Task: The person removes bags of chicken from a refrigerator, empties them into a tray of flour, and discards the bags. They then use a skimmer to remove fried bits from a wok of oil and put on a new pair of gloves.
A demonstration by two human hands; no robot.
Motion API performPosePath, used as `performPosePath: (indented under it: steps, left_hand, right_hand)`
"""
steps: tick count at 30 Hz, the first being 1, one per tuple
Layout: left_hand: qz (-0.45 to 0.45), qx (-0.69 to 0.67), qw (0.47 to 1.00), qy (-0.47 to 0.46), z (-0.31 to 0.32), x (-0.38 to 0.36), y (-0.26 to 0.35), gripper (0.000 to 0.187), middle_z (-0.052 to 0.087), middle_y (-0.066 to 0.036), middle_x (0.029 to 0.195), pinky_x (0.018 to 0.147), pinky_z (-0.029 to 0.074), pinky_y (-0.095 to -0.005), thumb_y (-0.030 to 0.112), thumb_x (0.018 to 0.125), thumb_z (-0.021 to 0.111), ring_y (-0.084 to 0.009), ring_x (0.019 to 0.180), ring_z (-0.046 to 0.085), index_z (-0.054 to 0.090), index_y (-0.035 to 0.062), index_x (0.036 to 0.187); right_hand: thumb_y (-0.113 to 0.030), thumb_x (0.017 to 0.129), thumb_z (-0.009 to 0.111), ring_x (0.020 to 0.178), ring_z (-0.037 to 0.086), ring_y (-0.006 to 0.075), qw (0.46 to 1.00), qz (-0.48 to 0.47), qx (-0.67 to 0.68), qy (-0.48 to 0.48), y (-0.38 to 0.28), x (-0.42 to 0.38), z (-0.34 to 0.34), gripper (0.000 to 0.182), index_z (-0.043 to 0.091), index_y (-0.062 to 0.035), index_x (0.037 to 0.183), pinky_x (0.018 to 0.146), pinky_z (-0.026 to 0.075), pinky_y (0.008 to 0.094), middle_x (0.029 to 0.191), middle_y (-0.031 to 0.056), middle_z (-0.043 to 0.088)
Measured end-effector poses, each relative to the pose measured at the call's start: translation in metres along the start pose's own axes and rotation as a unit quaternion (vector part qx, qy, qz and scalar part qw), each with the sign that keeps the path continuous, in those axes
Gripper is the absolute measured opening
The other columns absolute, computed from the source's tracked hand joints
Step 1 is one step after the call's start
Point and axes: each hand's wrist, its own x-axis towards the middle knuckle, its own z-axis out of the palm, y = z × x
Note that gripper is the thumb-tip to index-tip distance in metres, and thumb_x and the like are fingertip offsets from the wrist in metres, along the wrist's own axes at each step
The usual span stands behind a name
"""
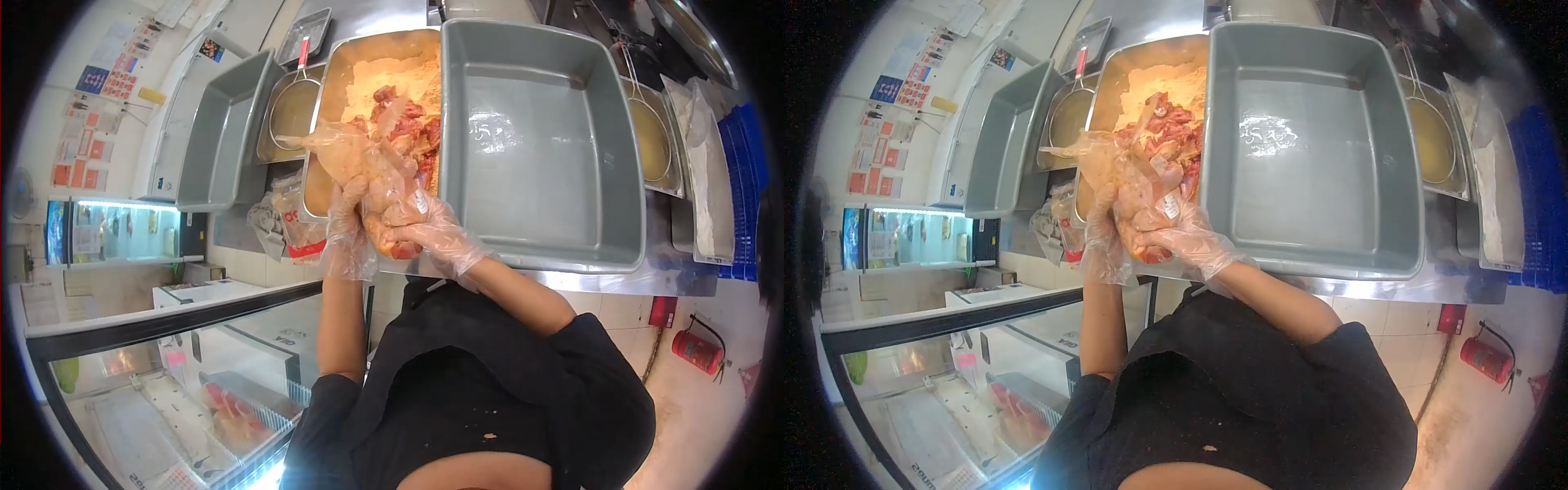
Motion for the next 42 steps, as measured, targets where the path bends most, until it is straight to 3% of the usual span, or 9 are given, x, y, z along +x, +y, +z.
performPosePath:
  steps: [6, 11, 18, 23, 26, 28, 32, 35, 42]
  left_hand:
    - [-0.003, -0.058, 0.998, 0.001, -0.009, 0.008, -0.01, 0.059, 0.058, -0.012, 0.119, 0.088, 0.053, -0.0372, 0.015, 0.081, 0.069, -0.0235, 0.105, 0.06, 0.042, 0.0016, 0.131]
    - [-0.023, -0.079, 0.995, 0.058, 0.01, 0.004, -0.004, 0.048, 0.059, -0.012, 0.118, 0.089, 0.053, -0.0339, 0.024, 0.09, 0.062, -0.0217, 0.103, 0.061, 0.047, 0.0018, 0.129]
    - [-0.048, -0.161, 0.986, 0.003, 0.009, 0.009, -0.001, 0.05, 0.055, -0.012, 0.124, 0.091, 0.052, -0.0343, 0.025, 0.09, 0.061, -0.0228, 0.108, 0.059, 0.045, 0.0002, 0.13]
    - [0.027, 0.054, 0.993, -0.098, 0.029, -0.001, 0.017, 0.057, 0.055, -0.014, 0.123, 0.09, 0.051, -0.0343, 0.01, 0.081, 0.068, -0.023, 0.108, 0.059, 0.044, -0.0011, 0.131]
    - [0.006, 0.034, 0.998, -0.061, 0.029, 0.004, 0.013, 0.054, 0.057, -0.013, 0.119, 0.088, 0.052, -0.0335, 0.005, 0.079, 0.067, -0.0221, 0.104, 0.061, 0.046, -0.0008, 0.129]
    - [0.033, 0.038, 0.998, -0.036, 0.024, 0.01, 0.006, 0.051, 0.058, -0.013, 0.117, 0.086, 0.053, -0.0331, 0.003, 0.08, 0.065, -0.022, 0.102, 0.061, 0.047, -0.0007, 0.127]
    - [0.016, 0.03, 0.999, 0.002, 0.026, 0.017, 0.014, 0.039, 0.061, -0.013, 0.11, 0.082, 0.055, -0.0319, 0.003, 0.085, 0.06, -0.021, 0.097, 0.063, 0.05, -0.0017, 0.123]
    - [-0.008, -0.029, 0.999, -0.011, 0.018, 0.043, 0.008, 0.033, 0.062, -0.012, 0.106, 0.078, 0.056, -0.0311, 0.007, 0.089, 0.058, -0.0205, 0.094, 0.064, 0.052, -0.0027, 0.12]
    - [0.011, -0.044, 0.999, -0.029, 0.028, 0.066, 0.016, 0.035, 0.06, -0.014, 0.111, 0.077, 0.057, -0.0331, 0.014, 0.092, 0.056, -0.0237, 0.095, 0.064, 0.048, -0.0002, 0.124]
  right_hand:
    - [0.008, 0.072, 0.072, 0.098, 0.059, 0.0115, 0.995, -0.076, -0.041, 0.041, 0.009, 0.004, 0.002, 0.058, 0.052, -0.0059, 0.124, 0.085, 0.05, 0.0275, 0.11, 0.0024, 0.062]
    - [0.006, 0.072, 0.073, 0.098, 0.06, 0.0116, 0.995, -0.058, -0.07, 0.047, 0.011, 0.011, -0.001, 0.052, 0.055, -0.0044, 0.119, 0.084, 0.051, 0.0272, 0.108, 0.003, 0.063]
    - [0.0, 0.075, 0.074, 0.093, 0.061, 0.01, 0.992, -0.087, -0.067, 0.057, -0.015, 0.013, 0.007, 0.037, 0.061, -0.0031, 0.109, 0.081, 0.051, 0.0256, 0.102, 0.0041, 0.066]
    - [-0.006, 0.076, 0.076, 0.083, 0.06, 0.0095, 0.996, -0.066, -0.005, 0.058, -0.028, 0.022, 0.004, 0.024, 0.064, -0.0047, 0.097, 0.073, 0.05, 0.027, 0.091, 0.0016, 0.066]
    - [-0.012, 0.077, 0.077, 0.085, 0.06, 0.01, 0.994, -0.087, -0.035, 0.05, -0.033, 0.022, 0.001, 0.027, 0.063, -0.0058, 0.1, 0.074, 0.049, 0.0266, 0.092, 0.0025, 0.066]
    - [-0.019, 0.077, 0.078, 0.092, 0.058, 0.0098, 0.963, -0.146, -0.202, 0.1, -0.023, 0.025, -0.001, 0.041, 0.058, -0.0063, 0.111, 0.077, 0.049, 0.0258, 0.104, 0.0041, 0.064]
    - [-0.024, 0.076, 0.079, 0.101, 0.056, 0.0113, 0.985, -0.154, -0.077, 0.028, -0.009, 0.03, -0.003, 0.06, 0.047, -0.0076, 0.124, 0.083, 0.049, 0.026, 0.116, 0.0046, 0.058]
    - [-0.025, 0.077, 0.079, 0.106, 0.054, 0.0138, 0.998, -0.044, 0.049, -0.008, -0.046, 0.018, 0.009, 0.07, 0.037, -0.0096, 0.131, 0.087, 0.048, 0.0277, 0.115, 0.0031, 0.053]
    - [-0.025, 0.077, 0.08, 0.108, 0.053, 0.0152, 0.995, -0.07, 0.003, -0.069, -0.07, 0.044, 0.0, 0.082, 0.026, -0.0059, 0.136, 0.087, 0.048, 0.0281, 0.118, 0.0062, 0.051]
